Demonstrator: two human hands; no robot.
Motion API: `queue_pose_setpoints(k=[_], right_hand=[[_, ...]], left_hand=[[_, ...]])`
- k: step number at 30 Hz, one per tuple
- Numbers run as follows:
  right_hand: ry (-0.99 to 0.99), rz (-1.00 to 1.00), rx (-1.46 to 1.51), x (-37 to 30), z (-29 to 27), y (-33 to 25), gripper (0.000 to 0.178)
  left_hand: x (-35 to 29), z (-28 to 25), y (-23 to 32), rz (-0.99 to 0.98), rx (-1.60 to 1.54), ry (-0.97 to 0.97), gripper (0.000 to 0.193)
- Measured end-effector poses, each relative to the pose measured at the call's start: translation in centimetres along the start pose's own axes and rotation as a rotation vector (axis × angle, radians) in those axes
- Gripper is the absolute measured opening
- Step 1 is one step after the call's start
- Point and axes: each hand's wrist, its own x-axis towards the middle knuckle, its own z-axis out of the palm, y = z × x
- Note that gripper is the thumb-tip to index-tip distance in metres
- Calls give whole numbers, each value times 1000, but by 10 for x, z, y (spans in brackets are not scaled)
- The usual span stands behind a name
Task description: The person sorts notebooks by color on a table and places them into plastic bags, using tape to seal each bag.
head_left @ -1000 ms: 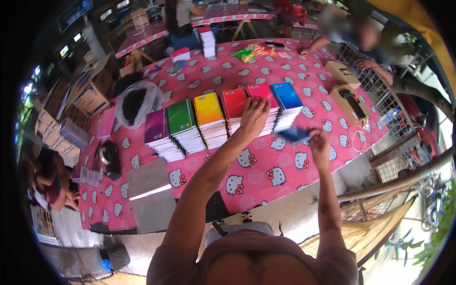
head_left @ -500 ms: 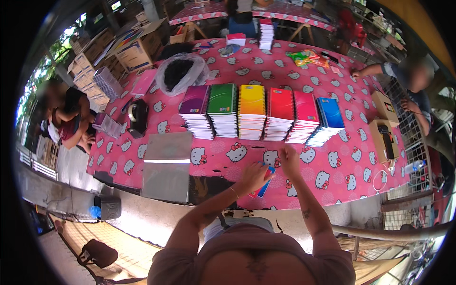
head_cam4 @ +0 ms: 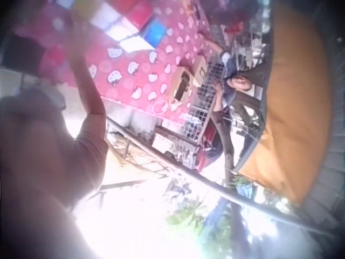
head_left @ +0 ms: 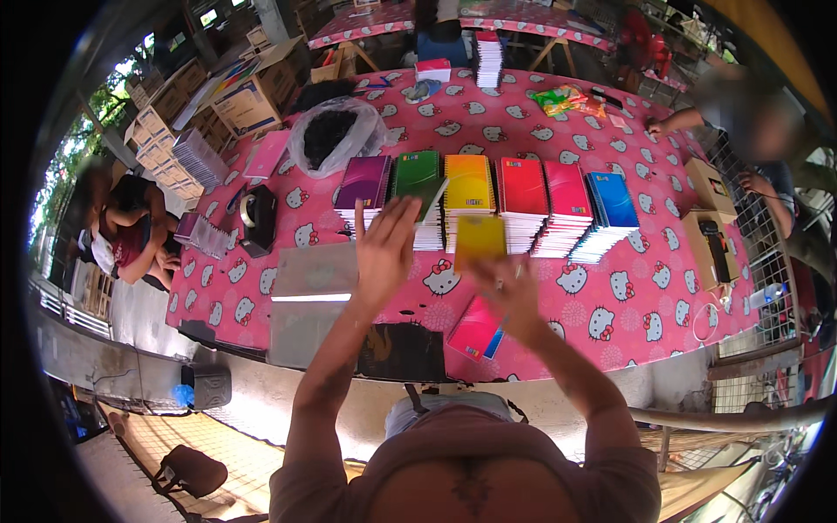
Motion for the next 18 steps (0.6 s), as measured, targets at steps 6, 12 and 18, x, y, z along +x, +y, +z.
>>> queue_pose_setpoints(k=[6,12,18], right_hand=[[-156,550,691,-149,32,-24,35],[-4,537,-209,-19,-30,97,74],[-147,599,-553,-41,-67,189,55]], left_hand=[[-165,38,72,150,-299,-518,52],[-41,78,92,159,-294,-109,65],[59,145,81,350,-64,-54,40]])
